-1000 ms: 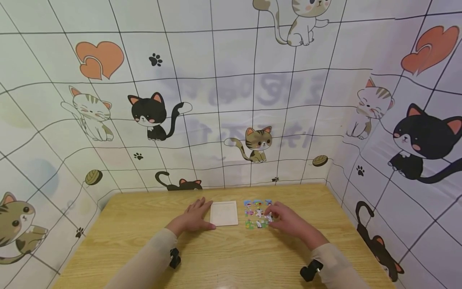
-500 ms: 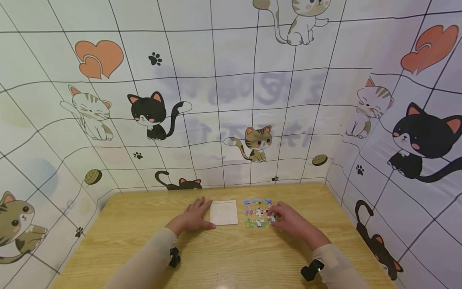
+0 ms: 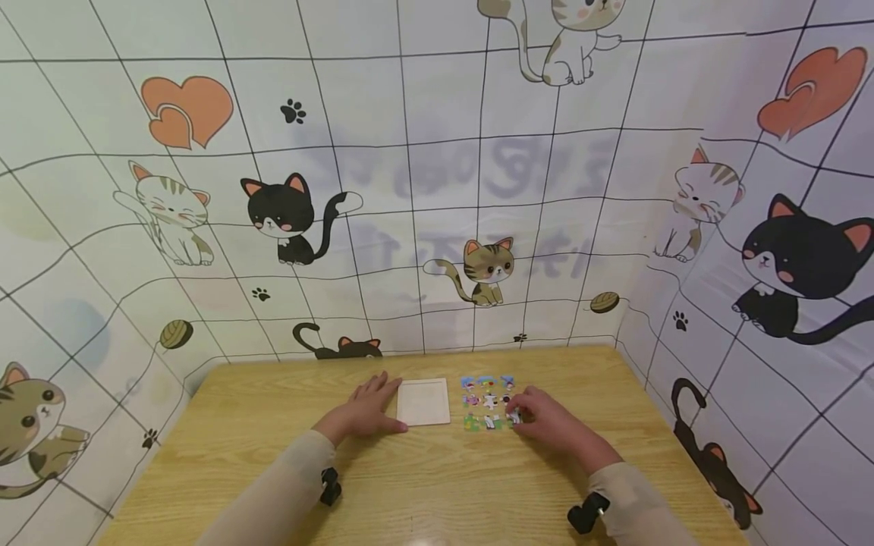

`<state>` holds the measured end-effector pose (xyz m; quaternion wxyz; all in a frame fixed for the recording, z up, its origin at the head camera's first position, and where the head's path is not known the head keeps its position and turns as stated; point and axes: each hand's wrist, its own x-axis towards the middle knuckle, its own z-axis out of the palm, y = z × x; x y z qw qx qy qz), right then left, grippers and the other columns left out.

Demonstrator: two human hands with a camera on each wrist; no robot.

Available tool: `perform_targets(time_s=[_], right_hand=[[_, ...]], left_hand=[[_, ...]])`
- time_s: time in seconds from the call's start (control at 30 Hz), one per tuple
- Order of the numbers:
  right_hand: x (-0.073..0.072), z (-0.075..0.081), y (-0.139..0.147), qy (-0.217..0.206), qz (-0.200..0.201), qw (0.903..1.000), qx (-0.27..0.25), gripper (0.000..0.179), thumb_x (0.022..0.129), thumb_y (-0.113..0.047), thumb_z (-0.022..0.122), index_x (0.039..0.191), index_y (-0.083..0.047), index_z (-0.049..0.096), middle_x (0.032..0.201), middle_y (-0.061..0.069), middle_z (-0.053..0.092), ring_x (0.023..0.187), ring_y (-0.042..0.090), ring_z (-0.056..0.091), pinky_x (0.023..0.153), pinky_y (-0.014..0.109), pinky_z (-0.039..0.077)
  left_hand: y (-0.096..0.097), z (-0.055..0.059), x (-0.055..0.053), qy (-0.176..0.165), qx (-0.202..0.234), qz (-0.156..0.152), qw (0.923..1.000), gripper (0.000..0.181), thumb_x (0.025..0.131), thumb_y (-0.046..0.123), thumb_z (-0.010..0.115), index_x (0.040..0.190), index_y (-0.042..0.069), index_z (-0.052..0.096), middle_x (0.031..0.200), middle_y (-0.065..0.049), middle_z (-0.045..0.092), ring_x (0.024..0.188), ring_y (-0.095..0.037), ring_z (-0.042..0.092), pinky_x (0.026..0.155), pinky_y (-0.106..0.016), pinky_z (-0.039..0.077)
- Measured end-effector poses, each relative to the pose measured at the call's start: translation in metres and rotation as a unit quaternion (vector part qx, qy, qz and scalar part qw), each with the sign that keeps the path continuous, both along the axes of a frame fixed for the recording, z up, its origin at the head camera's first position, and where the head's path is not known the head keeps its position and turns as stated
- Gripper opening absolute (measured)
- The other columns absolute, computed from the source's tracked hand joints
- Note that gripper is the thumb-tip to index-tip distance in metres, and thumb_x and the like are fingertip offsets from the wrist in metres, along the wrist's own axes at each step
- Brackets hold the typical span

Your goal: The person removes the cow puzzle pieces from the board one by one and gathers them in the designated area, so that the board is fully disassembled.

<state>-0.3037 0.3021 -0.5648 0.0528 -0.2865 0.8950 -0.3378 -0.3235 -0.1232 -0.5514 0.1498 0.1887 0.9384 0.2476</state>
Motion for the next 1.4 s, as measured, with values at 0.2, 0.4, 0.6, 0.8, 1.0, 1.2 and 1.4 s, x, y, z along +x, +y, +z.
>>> perform_targets(time_s=[0.2,0.4,0.6,0.8,1.0,1.2,1.4], right_hand=[[0.002,0.001,0.0,0.0,-0.004,0.9999,0.011,0.019,0.102,-0.007,0.08,0.12,-0.008,0.075,0.1,0.002,0.053,0.088,0.015,0.047,0.074,0.03,0.044],[0.003,0.002,-0.001,-0.013,-0.012,0.9998,0.013,0.02,0.103,-0.008,0.079,0.123,-0.008,0.076,0.103,0.002,0.055,0.09,0.014,0.048,0.077,0.03,0.045],[0.004,0.002,-0.001,-0.009,-0.011,0.9999,0.008,0.021,0.102,-0.009,0.081,0.123,-0.007,0.076,0.104,0.003,0.056,0.091,0.017,0.049,0.078,0.032,0.047],[0.005,0.002,0.0,-0.01,-0.014,0.9998,0.004,0.022,0.102,-0.01,0.082,0.123,-0.008,0.076,0.107,0.004,0.057,0.096,0.02,0.053,0.083,0.035,0.051],[0.006,0.004,-0.001,-0.007,-0.017,0.9998,-0.002,0.022,0.101,-0.009,0.082,0.123,-0.006,0.076,0.108,0.006,0.058,0.099,0.022,0.056,0.085,0.035,0.053],[0.005,0.005,-0.001,-0.005,-0.029,0.9995,-0.003,0.023,0.101,-0.01,0.082,0.123,-0.005,0.075,0.108,0.006,0.058,0.099,0.023,0.056,0.083,0.034,0.052],[0.005,0.006,-0.001,-0.009,-0.041,0.9991,-0.001,0.023,0.102,-0.011,0.082,0.122,-0.006,0.073,0.11,0.005,0.059,0.102,0.024,0.057,0.084,0.036,0.053]], left_hand=[[0.0,0.0,-0.001,-0.001,0.001,-0.003,1.0,0.106,0.096,0.052,0.086,0.176,0.01,0.03,0.182,-0.027,0.014,0.168,-0.048,0.01,0.133,-0.068,0.009],[-0.001,-0.004,-0.002,0.002,-0.001,-0.002,1.0,0.107,0.095,0.054,0.086,0.176,0.011,0.03,0.182,-0.026,0.014,0.168,-0.047,0.011,0.133,-0.067,0.009],[-0.001,-0.005,-0.002,0.003,0.001,-0.002,1.0,0.107,0.095,0.054,0.086,0.176,0.011,0.03,0.182,-0.026,0.013,0.169,-0.047,0.01,0.133,-0.067,0.009],[0.0,-0.003,-0.001,0.0,0.0,-0.001,1.0,0.107,0.096,0.053,0.086,0.176,0.011,0.029,0.182,-0.026,0.013,0.169,-0.047,0.01,0.133,-0.067,0.009],[0.0,-0.002,0.0,-0.002,0.007,-0.003,1.0,0.107,0.095,0.052,0.086,0.176,0.011,0.029,0.182,-0.026,0.012,0.169,-0.047,0.009,0.133,-0.067,0.008],[0.0,-0.006,-0.002,0.0,0.009,-0.002,1.0,0.109,0.094,0.053,0.086,0.176,0.011,0.029,0.182,-0.027,0.013,0.169,-0.047,0.009,0.133,-0.068,0.008],[-0.001,-0.012,-0.005,0.001,0.002,0.001,1.0,0.111,0.093,0.056,0.084,0.177,0.013,0.027,0.183,-0.025,0.011,0.169,-0.046,0.008,0.133,-0.067,0.007]])
